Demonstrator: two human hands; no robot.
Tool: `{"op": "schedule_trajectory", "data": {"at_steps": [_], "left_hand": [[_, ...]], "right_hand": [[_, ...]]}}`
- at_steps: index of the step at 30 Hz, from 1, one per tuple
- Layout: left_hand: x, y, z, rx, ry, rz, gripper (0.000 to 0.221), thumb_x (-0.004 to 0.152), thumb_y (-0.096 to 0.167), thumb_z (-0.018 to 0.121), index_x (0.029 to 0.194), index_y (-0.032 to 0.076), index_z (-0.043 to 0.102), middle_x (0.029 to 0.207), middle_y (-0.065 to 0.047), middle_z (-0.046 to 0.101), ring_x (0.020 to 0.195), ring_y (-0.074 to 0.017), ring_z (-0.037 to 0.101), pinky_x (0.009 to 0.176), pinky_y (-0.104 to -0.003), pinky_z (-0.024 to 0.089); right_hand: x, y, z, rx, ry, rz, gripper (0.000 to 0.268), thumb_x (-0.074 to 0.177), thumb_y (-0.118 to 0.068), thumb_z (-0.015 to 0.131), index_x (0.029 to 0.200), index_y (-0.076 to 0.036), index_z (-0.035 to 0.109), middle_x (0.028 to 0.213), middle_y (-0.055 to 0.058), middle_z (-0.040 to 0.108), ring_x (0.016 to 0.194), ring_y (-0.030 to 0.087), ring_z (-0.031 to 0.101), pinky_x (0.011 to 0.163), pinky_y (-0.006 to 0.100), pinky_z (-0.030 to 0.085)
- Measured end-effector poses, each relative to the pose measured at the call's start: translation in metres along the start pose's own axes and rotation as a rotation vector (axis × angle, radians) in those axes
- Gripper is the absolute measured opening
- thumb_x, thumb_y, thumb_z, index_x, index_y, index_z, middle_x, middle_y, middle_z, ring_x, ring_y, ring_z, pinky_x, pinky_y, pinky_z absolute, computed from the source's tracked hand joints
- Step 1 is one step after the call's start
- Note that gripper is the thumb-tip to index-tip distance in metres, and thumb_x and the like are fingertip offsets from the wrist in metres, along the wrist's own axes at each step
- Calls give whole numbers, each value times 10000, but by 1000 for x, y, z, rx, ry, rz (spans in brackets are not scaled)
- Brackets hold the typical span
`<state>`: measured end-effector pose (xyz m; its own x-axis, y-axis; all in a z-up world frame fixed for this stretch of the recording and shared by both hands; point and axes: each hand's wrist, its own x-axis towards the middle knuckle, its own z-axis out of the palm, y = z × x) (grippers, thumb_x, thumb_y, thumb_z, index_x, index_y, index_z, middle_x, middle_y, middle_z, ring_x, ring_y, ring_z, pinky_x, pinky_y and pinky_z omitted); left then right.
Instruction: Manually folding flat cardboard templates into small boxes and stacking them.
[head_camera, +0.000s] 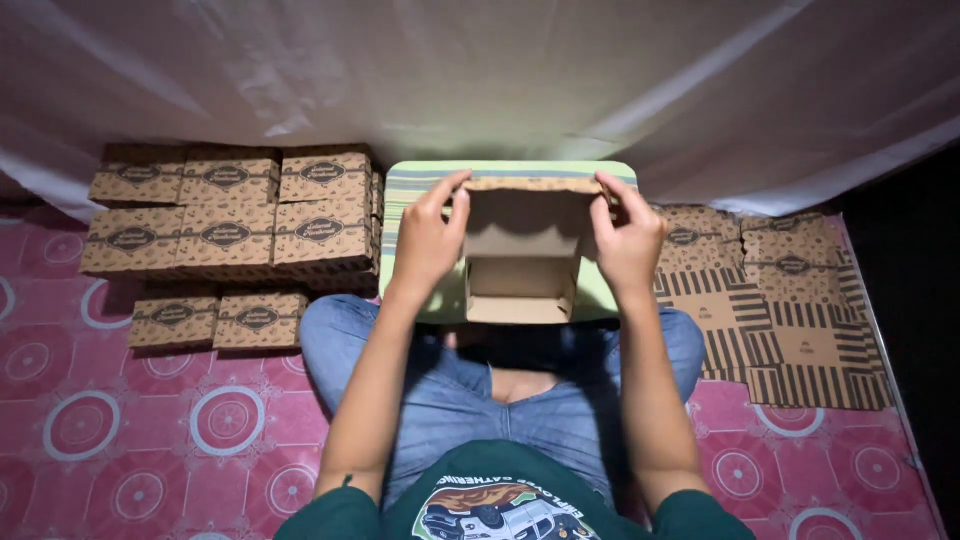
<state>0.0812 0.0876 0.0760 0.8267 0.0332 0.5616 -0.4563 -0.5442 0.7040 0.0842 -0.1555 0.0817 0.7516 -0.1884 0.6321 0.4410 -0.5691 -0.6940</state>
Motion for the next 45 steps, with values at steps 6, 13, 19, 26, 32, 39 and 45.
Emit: {"op": "schedule_trajectory", "data": {"at_steps": [6, 13, 19, 26, 32, 39, 45], "left_hand": [[19, -35, 12, -90, -40, -30, 386, 988, 70, 584, 1368, 124, 630, 1221, -160, 725, 1144, -349, 684, 971, -466, 552], [-10, -55, 22, -165, -123, -119, 332, 966, 23, 590, 1287, 84, 646, 1225, -141, 715, 1206, -337, 653, 1032, -471, 512], [-63, -94, 45, -134, -211, -9, 325, 907, -40, 645, 1200, 100, 653, 1293, -112, 643, 1241, -361, 614, 1027, -477, 524], [-90, -91, 46, -223, -271, -133, 328, 887, -96, 664, 1158, 87, 638, 1430, -134, 548, 1226, -425, 609, 908, -485, 613], [-91, -94, 45, -269, -240, -100, 327, 884, -121, 667, 1149, 71, 657, 1423, -150, 569, 1188, -441, 632, 880, -482, 620], [-103, -123, 58, -228, -228, -20, 355, 901, -120, 660, 1193, 81, 660, 1443, -133, 566, 1221, -420, 619, 835, -454, 640], [-105, -117, 54, -208, -182, 58, 326, 890, -125, 666, 1162, 53, 647, 1422, -164, 570, 1211, -413, 632, 869, -439, 632]], "right_hand": [[27, 41, 19, 179, -160, 36, 394, 855, 47, 690, 1191, -143, 768, 1051, 81, 774, 963, 194, 730, 776, 300, 590], [-2, 67, 14, 180, -272, -29, 355, 883, 32, 732, 1211, -100, 758, 1081, 125, 766, 985, 264, 729, 790, 348, 599], [-49, 107, 12, 66, -347, -223, 481, 806, 97, 724, 1199, -178, 756, 1173, 25, 753, 1061, 278, 676, 954, 411, 514], [-73, 110, 6, 96, -541, -177, 508, 835, 90, 677, 1259, -183, 736, 1330, 53, 705, 1176, 333, 631, 1015, 464, 489], [-81, 107, 9, 201, -536, -124, 516, 840, 156, 640, 1281, -101, 714, 1366, 167, 670, 1232, 412, 623, 1012, 526, 505], [-95, 115, 17, 175, -475, -136, 459, 883, 150, 635, 1279, -75, 694, 1388, 174, 652, 1245, 383, 628, 1040, 499, 505], [-100, 125, 21, 195, -466, -150, 460, 890, 161, 619, 1287, -64, 680, 1408, 184, 632, 1262, 387, 614, 1044, 500, 501]]}}
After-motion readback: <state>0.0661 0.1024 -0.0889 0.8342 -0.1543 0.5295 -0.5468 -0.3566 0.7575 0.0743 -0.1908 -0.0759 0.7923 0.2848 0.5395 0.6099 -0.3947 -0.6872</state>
